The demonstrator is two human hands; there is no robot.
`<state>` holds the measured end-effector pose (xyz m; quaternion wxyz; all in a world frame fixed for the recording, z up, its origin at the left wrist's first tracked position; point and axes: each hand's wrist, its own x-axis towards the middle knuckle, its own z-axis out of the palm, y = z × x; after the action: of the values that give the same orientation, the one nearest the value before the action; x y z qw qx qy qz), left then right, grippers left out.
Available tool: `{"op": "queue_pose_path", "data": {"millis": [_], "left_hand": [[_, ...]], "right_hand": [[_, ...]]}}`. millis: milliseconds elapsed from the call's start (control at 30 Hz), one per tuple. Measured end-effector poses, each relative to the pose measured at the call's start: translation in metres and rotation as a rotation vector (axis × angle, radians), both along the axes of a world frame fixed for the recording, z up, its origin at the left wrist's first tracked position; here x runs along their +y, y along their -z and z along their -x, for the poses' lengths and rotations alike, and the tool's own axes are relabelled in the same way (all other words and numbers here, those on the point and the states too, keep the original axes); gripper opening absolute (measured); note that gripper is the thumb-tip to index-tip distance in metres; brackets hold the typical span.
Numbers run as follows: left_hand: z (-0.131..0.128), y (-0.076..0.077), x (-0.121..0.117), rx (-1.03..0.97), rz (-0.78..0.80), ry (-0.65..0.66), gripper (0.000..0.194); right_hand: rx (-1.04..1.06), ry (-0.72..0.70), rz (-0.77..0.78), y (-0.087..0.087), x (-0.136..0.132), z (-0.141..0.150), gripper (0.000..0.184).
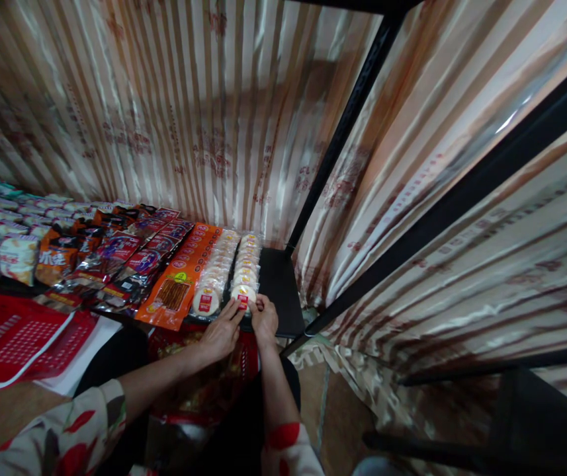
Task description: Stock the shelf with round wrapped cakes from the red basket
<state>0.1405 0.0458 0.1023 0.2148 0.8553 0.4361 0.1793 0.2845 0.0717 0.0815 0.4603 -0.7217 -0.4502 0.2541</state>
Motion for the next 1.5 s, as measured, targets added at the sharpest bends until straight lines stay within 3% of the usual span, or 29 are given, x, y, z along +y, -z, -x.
{"op": "queue_pose_path", "data": {"millis": [100, 233, 733, 1167, 1333, 1500], "left_hand": [[-0.001, 0.005, 0.002, -0.008, 0.007, 0.007, 0.054], [-0.002, 0.01, 0.003, -0.039, -0.006, 0.021, 0.051], [-0.004, 0.018, 0.017, -0.106, -0.022, -0.023, 0.053], [-0.007, 0.005, 0.025, -0.055, 0.008, -0.05, 0.054], [-0.008, 0.001, 0.022, 0.007, 0.014, -0.066, 0.061], [-0.008, -0.002, 0.019, 0.074, 0.036, -0.057, 0.06]], "right_hand": [[-0.13, 0.022, 0.095, -0.005, 0.001, 0.0, 0.021], [-0.153, 0.037, 0.155, -0.011, 0.002, 0.002, 0.015], [0.022, -0.023, 0.01, 0.005, 0.017, 0.008, 0.021], [-0.131, 0.026, 0.103, -0.007, 0.02, 0.017, 0.022], [-0.166, 0.027, 0.066, -0.004, 0.019, 0.019, 0.027], [-0.093, 0.071, -0.072, 0.006, 0.015, 0.021, 0.038]]}}
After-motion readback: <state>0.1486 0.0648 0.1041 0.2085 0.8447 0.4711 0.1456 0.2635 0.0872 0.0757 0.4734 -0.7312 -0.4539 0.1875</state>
